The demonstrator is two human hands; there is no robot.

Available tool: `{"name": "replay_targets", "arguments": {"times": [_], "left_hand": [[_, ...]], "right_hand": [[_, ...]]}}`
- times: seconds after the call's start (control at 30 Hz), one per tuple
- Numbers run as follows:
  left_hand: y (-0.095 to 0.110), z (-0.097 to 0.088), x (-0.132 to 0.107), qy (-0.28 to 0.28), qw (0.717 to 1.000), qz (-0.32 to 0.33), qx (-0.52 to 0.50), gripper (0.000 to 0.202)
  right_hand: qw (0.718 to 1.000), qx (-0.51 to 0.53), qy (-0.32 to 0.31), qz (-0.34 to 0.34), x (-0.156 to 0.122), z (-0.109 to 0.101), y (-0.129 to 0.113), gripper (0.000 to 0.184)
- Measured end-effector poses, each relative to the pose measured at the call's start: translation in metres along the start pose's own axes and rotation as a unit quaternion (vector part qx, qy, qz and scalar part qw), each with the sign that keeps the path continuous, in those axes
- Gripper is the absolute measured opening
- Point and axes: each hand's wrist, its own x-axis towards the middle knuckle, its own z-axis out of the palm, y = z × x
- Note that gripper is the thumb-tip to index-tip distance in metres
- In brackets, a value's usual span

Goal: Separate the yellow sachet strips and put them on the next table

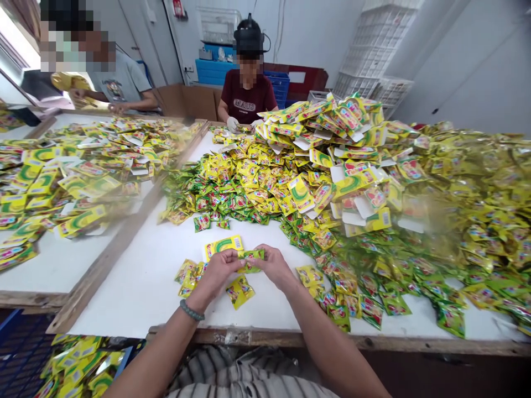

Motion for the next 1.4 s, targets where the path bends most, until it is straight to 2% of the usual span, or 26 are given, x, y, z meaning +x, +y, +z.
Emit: {"name": "replay_targets", "arguments": {"times": [0.07,0.13,0.17,0.23,0.3,0.33,0.4,0.5,0.57,0.63,0.73,0.8,0.87,0.9,1.0,1.1,1.2,1.33,1.4], "left_hand": [[0.010,-0.008,0.009,0.037,0.985,0.036,0.162,0.039],[0.019,-0.012,0.019,0.086,0.930,0.082,0.349,0.054],[0.023,-0.012,0.024,0.086,0.896,0.093,0.425,0.061],[0.029,-0.010,0.033,0.036,0.847,0.092,0.522,0.067],[0.034,-0.006,0.039,-0.013,0.826,0.085,0.557,0.060],[0.038,-0.005,0.040,-0.014,0.826,0.094,0.555,0.055],[0.046,-0.005,0.038,0.026,0.848,0.135,0.511,0.052],[0.055,-0.011,0.027,0.101,0.917,0.174,0.344,0.057],[0.052,-0.017,0.017,0.102,0.966,0.147,0.186,0.058],[0.040,-0.021,0.007,0.072,0.993,0.081,0.053,0.056],[0.017,-0.024,-0.003,0.060,0.997,-0.026,-0.045,0.055],[0.007,-0.023,-0.007,0.072,0.991,-0.058,-0.093,0.057],[0.002,-0.020,-0.009,0.091,0.984,-0.060,-0.144,0.058],[0.001,-0.018,-0.009,0.104,0.979,-0.055,-0.168,0.058],[0.000,-0.011,-0.010,0.149,0.965,-0.030,-0.214,0.056],[-0.003,-0.006,-0.012,0.158,0.962,-0.016,-0.222,0.053],[-0.004,-0.008,-0.016,0.114,0.970,-0.035,-0.210,0.048],[0.002,-0.013,-0.018,-0.021,0.987,-0.102,-0.124,0.053],[0.004,-0.012,-0.017,-0.034,0.989,-0.110,-0.091,0.052]], "right_hand": [[0.997,-0.035,0.069,-0.026,0.002,-0.004,0.000,0.033],[0.986,-0.088,0.133,-0.055,0.005,-0.009,0.001,0.030],[0.979,-0.114,0.154,-0.063,0.006,-0.011,0.002,0.029],[0.970,-0.153,0.178,-0.066,0.007,-0.016,0.004,0.027],[0.965,-0.163,0.197,-0.066,0.008,-0.019,0.005,0.028],[0.964,-0.152,0.207,-0.067,0.009,-0.021,0.005,0.029],[0.969,-0.103,0.217,-0.065,0.009,-0.023,0.003,0.033],[0.980,-0.010,0.194,-0.039,0.008,-0.020,-0.003,0.041],[0.984,0.028,0.171,-0.026,0.007,-0.017,-0.005,0.046],[0.988,0.023,0.148,-0.025,0.007,-0.013,-0.004,0.044],[0.989,-0.028,0.140,-0.043,0.009,-0.013,-0.002,0.037],[0.981,-0.021,0.179,-0.070,0.011,-0.015,-0.001,0.036],[0.975,0.015,0.205,-0.087,0.012,-0.016,-0.002,0.039],[0.977,0.025,0.195,-0.086,0.012,-0.017,-0.003,0.039],[0.992,0.011,0.113,-0.047,0.010,-0.017,-0.005,0.037],[0.996,-0.032,0.077,-0.016,0.006,-0.019,-0.006,0.035],[0.998,-0.039,0.050,-0.014,0.004,-0.021,-0.006,0.033],[0.999,-0.039,0.001,-0.026,0.004,-0.019,-0.006,0.029],[0.998,-0.057,0.001,-0.035,0.003,-0.018,-0.005,0.026]]}}
